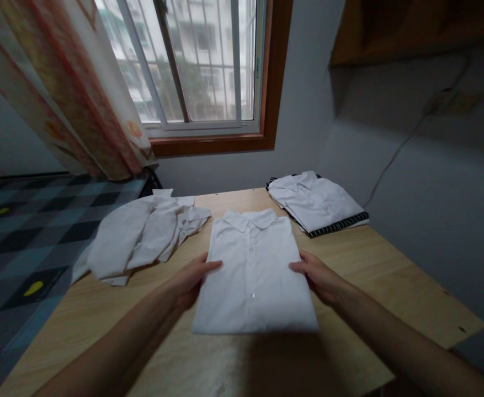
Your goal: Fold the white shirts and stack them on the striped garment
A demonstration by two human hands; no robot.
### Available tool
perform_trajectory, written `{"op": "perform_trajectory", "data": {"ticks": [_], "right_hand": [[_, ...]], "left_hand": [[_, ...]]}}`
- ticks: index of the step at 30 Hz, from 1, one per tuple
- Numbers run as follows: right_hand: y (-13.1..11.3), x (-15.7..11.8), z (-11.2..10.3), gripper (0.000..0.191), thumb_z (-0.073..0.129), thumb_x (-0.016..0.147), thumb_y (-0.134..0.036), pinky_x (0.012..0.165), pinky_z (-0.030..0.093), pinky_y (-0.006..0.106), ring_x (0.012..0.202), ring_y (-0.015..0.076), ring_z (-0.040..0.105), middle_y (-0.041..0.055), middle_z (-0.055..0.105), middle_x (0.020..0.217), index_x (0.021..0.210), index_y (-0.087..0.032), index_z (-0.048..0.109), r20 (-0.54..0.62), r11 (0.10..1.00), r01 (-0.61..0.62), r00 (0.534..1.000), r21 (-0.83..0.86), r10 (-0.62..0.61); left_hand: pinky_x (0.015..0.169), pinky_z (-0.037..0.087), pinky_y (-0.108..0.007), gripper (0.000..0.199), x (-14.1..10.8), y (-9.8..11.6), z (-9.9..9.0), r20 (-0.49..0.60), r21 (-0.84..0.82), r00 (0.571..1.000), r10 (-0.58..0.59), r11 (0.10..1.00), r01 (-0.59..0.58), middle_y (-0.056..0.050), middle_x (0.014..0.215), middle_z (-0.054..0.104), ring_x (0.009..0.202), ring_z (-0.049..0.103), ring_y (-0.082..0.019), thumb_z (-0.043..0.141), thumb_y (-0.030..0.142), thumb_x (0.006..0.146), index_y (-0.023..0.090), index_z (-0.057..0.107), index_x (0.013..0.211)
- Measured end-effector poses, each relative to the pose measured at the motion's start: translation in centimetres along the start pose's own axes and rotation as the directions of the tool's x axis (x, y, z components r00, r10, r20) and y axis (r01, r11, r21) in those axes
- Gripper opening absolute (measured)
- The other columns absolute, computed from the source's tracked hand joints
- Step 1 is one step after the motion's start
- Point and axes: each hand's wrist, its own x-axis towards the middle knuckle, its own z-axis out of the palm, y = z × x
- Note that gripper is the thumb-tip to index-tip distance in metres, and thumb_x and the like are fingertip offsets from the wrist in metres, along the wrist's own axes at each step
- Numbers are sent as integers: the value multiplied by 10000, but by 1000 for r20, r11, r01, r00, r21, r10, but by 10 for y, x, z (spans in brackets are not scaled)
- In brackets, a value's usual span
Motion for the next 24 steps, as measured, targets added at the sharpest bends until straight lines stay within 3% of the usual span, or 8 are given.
{"op": "perform_trajectory", "data": {"ticks": [3,6,10,14,18,20,22,24], "right_hand": [[-5,9,3,542,574,557,-107,624,497,286,762,212,657,46,729,957,1094,-182,603,2,993,72,997,-95,-72],[-28,15,-4,617,516,523,-109,552,461,252,683,188,627,26,725,917,1130,-187,597,-8,965,121,992,-233,-127],[-78,18,-21,683,497,530,-110,595,485,247,757,186,628,11,709,1025,1198,-215,588,14,874,286,952,-392,-306],[-143,25,-51,760,506,559,-95,566,489,250,692,171,620,23,703,1017,1308,-225,531,16,775,426,880,-467,-475],[-215,50,-103,823,567,639,-102,570,504,288,639,165,614,39,699,991,1434,-238,407,-31,620,524,749,-584,-662],[-237,67,-133,801,600,681,-135,642,525,341,722,196,638,73,688,1049,1450,-221,393,-136,550,412,698,-726,-703],[-239,82,-160,736,615,720,-170,771,519,401,891,250,645,132,657,1149,1432,-171,428,-258,455,158,643,-876,-721],[-219,94,-181,660,608,767,-215,902,464,462,1079,313,591,197,600,1253,1403,-116,465,-320,303,-136,617,-943,-719]], "left_hand": [[749,584,-415,682,-3,-9,10,166,-15,984,58,998,-56,-64,1034,713,853,705,-279,792,111,557,252,548,1178],[745,583,-424,782,-2,-10,19,162,-22,979,127,992,-125,-83,1141,688,898,700,-304,765,103,554,264,479,1263],[822,566,-427,835,8,2,41,152,-38,941,303,953,-301,-110,1251,635,1040,655,-326,759,105,534,232,450,1299],[963,496,-460,819,36,30,83,173,-109,811,559,829,-548,-114,1292,607,1166,582,-330,778,129,520,205,477,1278],[1006,461,-452,834,88,71,144,204,-219,676,708,706,-674,-100,1283,613,1154,586,-292,775,112,508,206,484,1284],[977,483,-429,797,119,84,175,194,-250,678,709,704,-665,-113,1259,626,1104,612,-268,764,103,532,190,494,1277],[914,519,-392,694,147,84,200,170,-186,760,628,777,-601,-138,1235,635,1039,636,-244,749,118,595,159,515,1247],[831,546,-371,578,166,68,213,133,-51,851,508,861,-506,-158,1183,653,968,652,-235,744,155,651,132,552,1196]]}}
